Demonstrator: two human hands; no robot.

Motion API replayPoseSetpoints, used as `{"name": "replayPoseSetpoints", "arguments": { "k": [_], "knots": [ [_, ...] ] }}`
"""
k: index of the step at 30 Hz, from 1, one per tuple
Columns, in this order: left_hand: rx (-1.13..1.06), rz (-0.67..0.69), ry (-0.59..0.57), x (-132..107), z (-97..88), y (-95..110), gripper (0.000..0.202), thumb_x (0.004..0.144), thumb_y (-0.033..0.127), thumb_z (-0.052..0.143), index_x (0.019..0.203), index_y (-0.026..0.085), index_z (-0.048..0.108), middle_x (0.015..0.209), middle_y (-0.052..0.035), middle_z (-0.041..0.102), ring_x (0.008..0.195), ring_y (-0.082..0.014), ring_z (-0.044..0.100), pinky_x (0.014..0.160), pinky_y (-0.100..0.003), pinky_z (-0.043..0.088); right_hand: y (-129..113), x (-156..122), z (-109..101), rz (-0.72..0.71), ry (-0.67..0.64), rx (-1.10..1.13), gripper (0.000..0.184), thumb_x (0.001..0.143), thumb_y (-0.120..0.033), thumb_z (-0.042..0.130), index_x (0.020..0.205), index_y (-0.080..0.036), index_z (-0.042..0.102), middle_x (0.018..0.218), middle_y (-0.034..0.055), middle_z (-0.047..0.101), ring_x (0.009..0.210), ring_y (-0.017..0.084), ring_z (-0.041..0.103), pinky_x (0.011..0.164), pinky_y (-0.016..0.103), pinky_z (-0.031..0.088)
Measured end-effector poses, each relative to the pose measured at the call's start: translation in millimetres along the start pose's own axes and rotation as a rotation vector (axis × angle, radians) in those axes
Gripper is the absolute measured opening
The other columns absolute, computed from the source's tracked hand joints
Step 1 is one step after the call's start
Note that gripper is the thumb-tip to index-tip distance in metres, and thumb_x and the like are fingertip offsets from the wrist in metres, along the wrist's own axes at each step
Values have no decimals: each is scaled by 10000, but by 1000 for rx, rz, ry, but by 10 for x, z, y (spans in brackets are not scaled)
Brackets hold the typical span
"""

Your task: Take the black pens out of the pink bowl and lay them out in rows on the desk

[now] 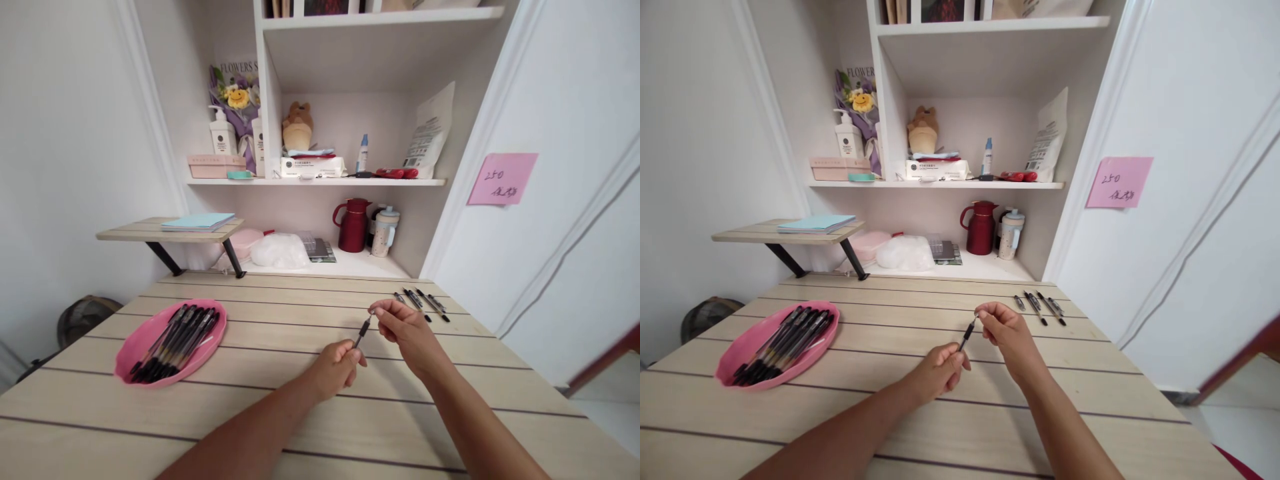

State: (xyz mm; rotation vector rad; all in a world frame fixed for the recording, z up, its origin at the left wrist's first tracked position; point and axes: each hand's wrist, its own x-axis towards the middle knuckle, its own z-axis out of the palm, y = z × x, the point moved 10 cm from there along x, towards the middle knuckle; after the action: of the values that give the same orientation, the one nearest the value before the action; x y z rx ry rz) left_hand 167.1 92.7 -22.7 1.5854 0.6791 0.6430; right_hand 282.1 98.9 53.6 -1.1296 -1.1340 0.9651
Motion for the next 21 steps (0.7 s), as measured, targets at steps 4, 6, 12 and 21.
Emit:
{"name": "replayPoseSetpoints", "arguments": {
  "k": [4,6,12,21],
  "knots": [
    [39,10,-4,-6,8,20,351,813,476,364,791,150,492,437,72,399,351,-44,285,387,-174,219,-29,-37,-11,7,13,-126,269,656,-417,626,761,-171,606,579,-27,488,500,82,402,459,220,283],
    [62,23,-7,-6,13,34,361,818,478,350,794,147,493,438,72,391,355,-47,288,385,-174,226,-38,-54,-7,9,5,-152,259,655,-419,626,744,-176,605,580,-28,494,507,87,413,472,225,293],
    [105,51,-12,-14,25,81,368,825,470,336,806,142,500,453,63,394,376,-52,316,401,-177,247,50,-50,-17,28,7,-178,261,621,-425,651,663,-179,574,519,-42,475,476,85,409,464,230,288],
    [119,35,-4,-27,22,85,385,818,486,337,825,141,506,471,59,401,382,-53,308,397,-180,241,86,-73,16,31,-20,-139,257,630,-394,653,754,-174,608,593,-16,538,488,81,405,464,231,293]
  ]
}}
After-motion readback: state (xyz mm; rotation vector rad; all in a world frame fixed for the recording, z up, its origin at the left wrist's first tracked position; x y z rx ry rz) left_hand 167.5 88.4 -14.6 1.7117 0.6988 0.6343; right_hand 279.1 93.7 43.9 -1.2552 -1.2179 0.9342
